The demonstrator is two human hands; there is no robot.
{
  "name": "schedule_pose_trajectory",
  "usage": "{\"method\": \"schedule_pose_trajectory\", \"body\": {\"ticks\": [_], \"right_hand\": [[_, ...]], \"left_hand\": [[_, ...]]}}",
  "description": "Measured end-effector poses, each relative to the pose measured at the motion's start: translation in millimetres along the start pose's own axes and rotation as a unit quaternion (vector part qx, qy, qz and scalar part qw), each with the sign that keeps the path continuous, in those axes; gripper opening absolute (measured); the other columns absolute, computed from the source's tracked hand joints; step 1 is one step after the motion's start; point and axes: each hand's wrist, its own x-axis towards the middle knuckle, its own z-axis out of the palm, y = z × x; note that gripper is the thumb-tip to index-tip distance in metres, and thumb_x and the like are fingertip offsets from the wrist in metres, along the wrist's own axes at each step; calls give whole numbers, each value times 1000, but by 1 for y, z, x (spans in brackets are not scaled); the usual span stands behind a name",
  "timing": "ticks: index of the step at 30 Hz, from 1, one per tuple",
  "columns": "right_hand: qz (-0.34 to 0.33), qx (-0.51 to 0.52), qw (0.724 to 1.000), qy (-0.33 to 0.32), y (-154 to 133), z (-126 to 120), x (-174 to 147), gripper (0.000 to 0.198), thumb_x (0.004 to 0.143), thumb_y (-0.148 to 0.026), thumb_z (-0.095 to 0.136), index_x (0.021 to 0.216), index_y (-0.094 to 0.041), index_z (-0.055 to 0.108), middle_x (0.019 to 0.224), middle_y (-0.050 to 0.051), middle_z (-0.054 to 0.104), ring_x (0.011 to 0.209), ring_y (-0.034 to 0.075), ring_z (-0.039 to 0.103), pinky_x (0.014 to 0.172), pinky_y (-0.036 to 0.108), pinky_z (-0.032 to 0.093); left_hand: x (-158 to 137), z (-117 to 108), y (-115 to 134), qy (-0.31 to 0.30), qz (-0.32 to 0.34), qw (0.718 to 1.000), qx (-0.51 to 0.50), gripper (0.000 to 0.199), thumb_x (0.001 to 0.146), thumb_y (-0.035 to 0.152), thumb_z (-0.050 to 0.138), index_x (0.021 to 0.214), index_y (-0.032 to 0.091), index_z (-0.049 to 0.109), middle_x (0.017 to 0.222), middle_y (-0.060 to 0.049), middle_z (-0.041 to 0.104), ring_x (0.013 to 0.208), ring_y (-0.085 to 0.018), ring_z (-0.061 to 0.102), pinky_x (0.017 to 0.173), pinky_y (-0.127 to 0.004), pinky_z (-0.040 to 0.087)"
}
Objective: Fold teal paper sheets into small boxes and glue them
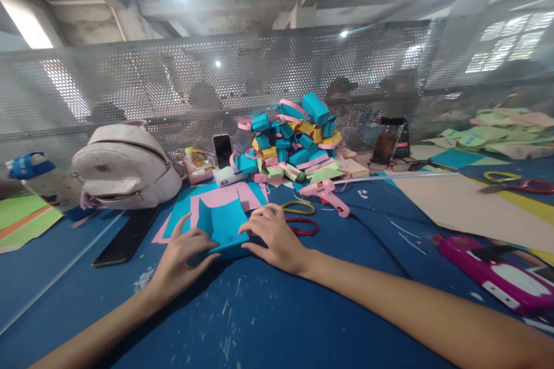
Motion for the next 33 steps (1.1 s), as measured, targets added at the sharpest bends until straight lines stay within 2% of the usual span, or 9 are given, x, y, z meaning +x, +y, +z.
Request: {"method": "schedule_pose_trajectory", "body": {"ticks": [8,16,20,27,33], "right_hand": [[-5,-17,1000,-9,0,-1,1,10,94,-33,60,96,-24,61,93,1,69,101,23,53,97,41,25],[-14,-34,999,-5,0,0,1,12,96,-34,58,91,-23,61,92,0,69,102,21,54,99,41,24],[-13,-39,999,-7,-1,1,1,16,98,-34,54,90,-23,61,91,1,69,102,22,54,99,41,24],[-18,-39,999,-6,-1,2,0,15,98,-32,53,89,-22,59,89,2,68,101,22,54,98,41,24],[-27,-52,998,-4,-1,3,0,13,98,-29,53,89,-21,58,89,2,67,100,22,52,98,40,25]], "left_hand": [[0,-1,0,-4,1,1000,2,10,91,31,61,87,24,69,77,3,72,77,-16,65,117,-63,6],[0,0,-7,-18,0,1000,-15,10,89,34,64,89,25,70,78,2,72,77,-16,66,115,-62,15],[0,1,-11,-16,-15,999,-35,14,85,40,68,84,26,70,78,2,73,76,-17,67,115,-63,14],[1,0,-12,-25,-25,998,-50,14,85,37,68,77,26,69,76,5,73,81,-17,66,115,-65,10],[2,-2,-14,-17,-32,998,-59,15,83,38,70,74,27,71,78,5,73,83,-17,67,116,-63,14]]}}
